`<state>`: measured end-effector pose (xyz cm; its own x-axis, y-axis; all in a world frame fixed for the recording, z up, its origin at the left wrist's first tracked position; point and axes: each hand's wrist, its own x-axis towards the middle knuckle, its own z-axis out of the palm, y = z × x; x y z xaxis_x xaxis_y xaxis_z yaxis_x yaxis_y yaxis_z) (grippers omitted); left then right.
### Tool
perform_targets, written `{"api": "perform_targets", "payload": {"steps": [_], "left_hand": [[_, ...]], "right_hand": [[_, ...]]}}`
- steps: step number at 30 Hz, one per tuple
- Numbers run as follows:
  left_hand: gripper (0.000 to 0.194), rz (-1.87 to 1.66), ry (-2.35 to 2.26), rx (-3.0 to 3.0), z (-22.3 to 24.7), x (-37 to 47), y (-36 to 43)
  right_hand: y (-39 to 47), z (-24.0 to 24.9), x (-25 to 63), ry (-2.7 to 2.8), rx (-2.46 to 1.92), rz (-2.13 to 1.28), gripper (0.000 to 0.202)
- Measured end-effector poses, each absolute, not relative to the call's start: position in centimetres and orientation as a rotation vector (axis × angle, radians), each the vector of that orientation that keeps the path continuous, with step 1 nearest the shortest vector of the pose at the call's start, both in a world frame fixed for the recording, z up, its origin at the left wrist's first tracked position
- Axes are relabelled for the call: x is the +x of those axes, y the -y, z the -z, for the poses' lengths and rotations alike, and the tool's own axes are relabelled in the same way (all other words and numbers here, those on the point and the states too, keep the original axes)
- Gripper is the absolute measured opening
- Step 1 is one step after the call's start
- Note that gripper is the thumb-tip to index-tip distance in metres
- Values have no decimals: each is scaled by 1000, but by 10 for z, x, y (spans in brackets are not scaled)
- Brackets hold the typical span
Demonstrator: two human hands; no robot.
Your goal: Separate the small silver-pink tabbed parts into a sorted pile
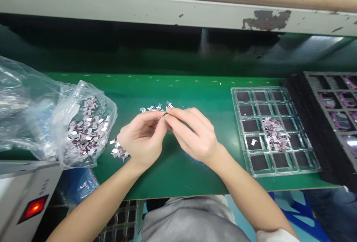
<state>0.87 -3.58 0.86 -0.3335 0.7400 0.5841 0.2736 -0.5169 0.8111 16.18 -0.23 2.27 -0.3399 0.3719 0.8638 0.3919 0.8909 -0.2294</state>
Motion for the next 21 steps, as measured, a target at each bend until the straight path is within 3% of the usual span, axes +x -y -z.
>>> {"api": "perform_targets", "payload": {"steps": [21], "left_hand": [[14, -1914, -1364, 1594, -7, 6, 34]], "right_hand": [[2, -20, 162, 1984, -561, 9, 42]]}}
